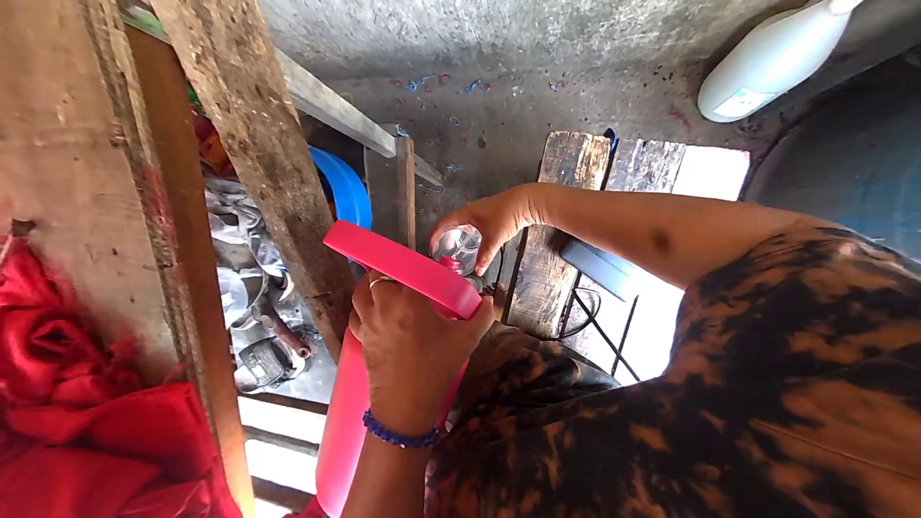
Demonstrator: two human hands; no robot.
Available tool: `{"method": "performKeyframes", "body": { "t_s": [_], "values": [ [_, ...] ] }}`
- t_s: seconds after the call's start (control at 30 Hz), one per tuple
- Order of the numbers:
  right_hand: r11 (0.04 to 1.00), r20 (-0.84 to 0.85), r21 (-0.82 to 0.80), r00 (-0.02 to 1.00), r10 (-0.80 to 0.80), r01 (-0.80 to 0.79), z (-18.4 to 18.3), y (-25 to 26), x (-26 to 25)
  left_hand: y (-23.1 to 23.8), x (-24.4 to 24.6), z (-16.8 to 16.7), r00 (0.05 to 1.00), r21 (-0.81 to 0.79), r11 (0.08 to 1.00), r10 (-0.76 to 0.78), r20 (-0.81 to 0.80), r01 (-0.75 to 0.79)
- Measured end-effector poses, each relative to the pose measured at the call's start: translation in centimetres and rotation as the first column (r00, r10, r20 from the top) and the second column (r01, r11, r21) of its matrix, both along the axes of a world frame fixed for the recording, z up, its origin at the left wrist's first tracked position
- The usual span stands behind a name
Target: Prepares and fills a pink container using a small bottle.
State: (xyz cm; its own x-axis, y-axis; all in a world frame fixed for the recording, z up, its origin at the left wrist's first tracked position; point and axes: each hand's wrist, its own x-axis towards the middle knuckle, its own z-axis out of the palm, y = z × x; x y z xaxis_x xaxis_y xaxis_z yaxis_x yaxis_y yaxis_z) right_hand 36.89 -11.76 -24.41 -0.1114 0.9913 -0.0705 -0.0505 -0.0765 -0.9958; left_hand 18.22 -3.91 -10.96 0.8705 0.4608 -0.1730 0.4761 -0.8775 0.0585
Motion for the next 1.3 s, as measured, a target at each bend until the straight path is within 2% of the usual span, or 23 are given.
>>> {"method": "performKeyframes", "body": {
  "t_s": [0.13, 0.47, 0.7, 0.87, 1.13, 1.3],
  "values": [
    [0.999, -0.014, 0.047, 1.0, 0.007, -0.006, -1.3, 0.3, 0.1, 0.1, 0.2, 0.0, 1.0, -0.004, 1.0, 0.015, -0.017, -0.015],
    [0.997, -0.031, 0.069, 0.999, 0.025, -0.023, -1.8, 0.5, 0.3, 0.2, 0.4, -0.1, 0.999, -0.008, 1.0, 0.023, -0.034, -0.023],
    [1.0, -0.006, 0.015, 1.0, 0.004, -0.004, -0.7, 0.2, 0.1, 0.2, 0.6, -0.2, 0.999, -0.005, 1.0, 0.025, -0.041, -0.025],
    [0.997, -0.028, 0.075, 1.0, -0.008, 0.01, -1.6, 0.3, 0.0, 0.2, 0.7, -0.2, 0.998, 0.004, 0.999, 0.04, -0.054, -0.04],
    [1.0, 0.023, -0.031, 1.0, 0.007, -0.007, 0.1, 0.1, 0.2, 0.3, 0.9, -0.2, 0.997, 0.006, 0.999, 0.036, -0.065, -0.035],
    [1.0, -0.041, 0.025, 0.999, 0.002, -0.001, -1.1, 0.3, 0.2, 0.4, 0.9, -0.2, 0.996, -0.001, 0.999, 0.043, -0.072, -0.043]
  ]
}}
